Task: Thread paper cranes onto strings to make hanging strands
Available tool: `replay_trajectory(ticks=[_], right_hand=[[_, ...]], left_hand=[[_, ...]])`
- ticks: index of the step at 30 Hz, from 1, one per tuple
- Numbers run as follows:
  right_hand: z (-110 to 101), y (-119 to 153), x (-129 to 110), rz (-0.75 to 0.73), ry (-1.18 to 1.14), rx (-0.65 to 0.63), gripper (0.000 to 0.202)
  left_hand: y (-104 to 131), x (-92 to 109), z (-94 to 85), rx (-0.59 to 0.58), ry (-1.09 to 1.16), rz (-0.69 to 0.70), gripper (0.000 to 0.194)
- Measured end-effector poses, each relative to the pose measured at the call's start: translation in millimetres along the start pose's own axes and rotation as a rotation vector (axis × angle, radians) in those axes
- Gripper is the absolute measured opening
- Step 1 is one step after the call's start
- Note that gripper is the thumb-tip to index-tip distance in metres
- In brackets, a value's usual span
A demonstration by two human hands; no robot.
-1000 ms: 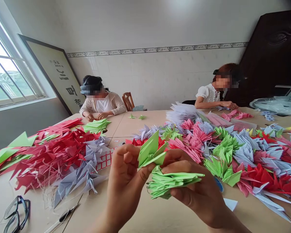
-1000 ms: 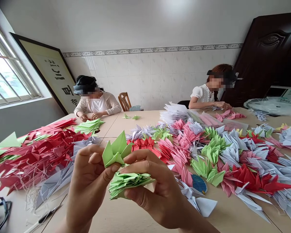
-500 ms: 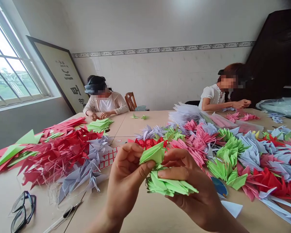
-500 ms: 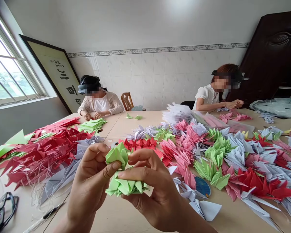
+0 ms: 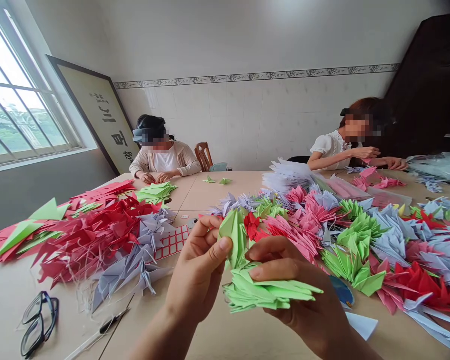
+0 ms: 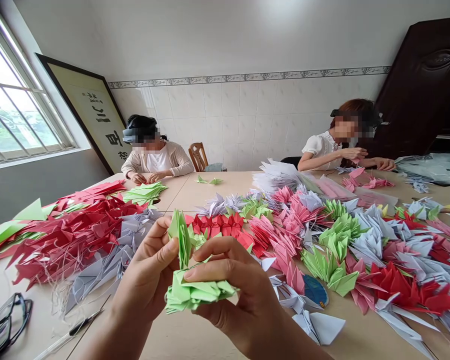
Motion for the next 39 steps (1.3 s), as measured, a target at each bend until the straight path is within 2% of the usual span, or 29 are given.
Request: replay_trajectory(ticks=[3,5,7,10,12,16,21,24,27,30,33,35,37,39], right_hand=[[-2,-1,2,0.033,-0.089,0.000,0.027],[-6,-1,1,0.011,-0.059,0.021,0.030],[-8,2,-6,-0.093,0.070,0.046,0.038],[0,10,-18,-0.283,0.277,0.030,0.050],[6,13,-18,-0.313,0.307,0.001,0.053],[5,12,-13,-0.234,0.222,-0.007,0.058],[-2,3,-7,-0.089,0.025,0.021,0.039],[-1,0,2,0.031,-0.091,0.023,0.028],[3,0,13,0.149,-0.221,-0.002,0.020],[6,1,15,0.183,-0.223,-0.034,0.016],[2,-1,12,0.143,-0.108,-0.027,0.010],[-3,-2,10,0.106,-0.018,0.015,0.009],[-9,-2,7,0.055,0.076,0.080,0.015],[-15,-1,4,0.016,0.149,0.136,0.023]], left_hand=[[-1,-7,-3.5,0.044,0.058,-0.070,0.026],[-1,-6,-5.2,0.071,0.054,-0.061,0.028],[2,2,-7.9,0.110,0.026,0.034,0.027],[9,17,-9.9,0.160,-0.019,0.204,0.023],[12,19,-8.8,0.162,-0.029,0.231,0.022],[11,15,-11.2,0.166,-0.030,0.188,0.021],[6,2,-15.0,0.153,0.022,0.014,0.025],[5,-9,-8.8,0.096,0.095,-0.111,0.027],[6,-16,-1.2,0.037,0.135,-0.168,0.027],[7,-23,6.4,-0.032,0.115,-0.208,0.018],[8,-23,7.6,-0.057,0.008,-0.174,0.010],[9,-18,3.6,-0.033,-0.147,-0.105,0.009],[11,-10,1.3,-0.016,-0.330,-0.029,0.015],[14,-4,5.2,-0.048,-0.472,0.018,0.029]])
Point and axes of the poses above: each hand's wrist, its own y-axis away from the middle knuckle, its own z-axis out of the palm, x = y × z, the point moved 9 cm from there along -y, towards the middle knuckle, and after that the axes turned 8 degrees about y, right-handed, at the moved point
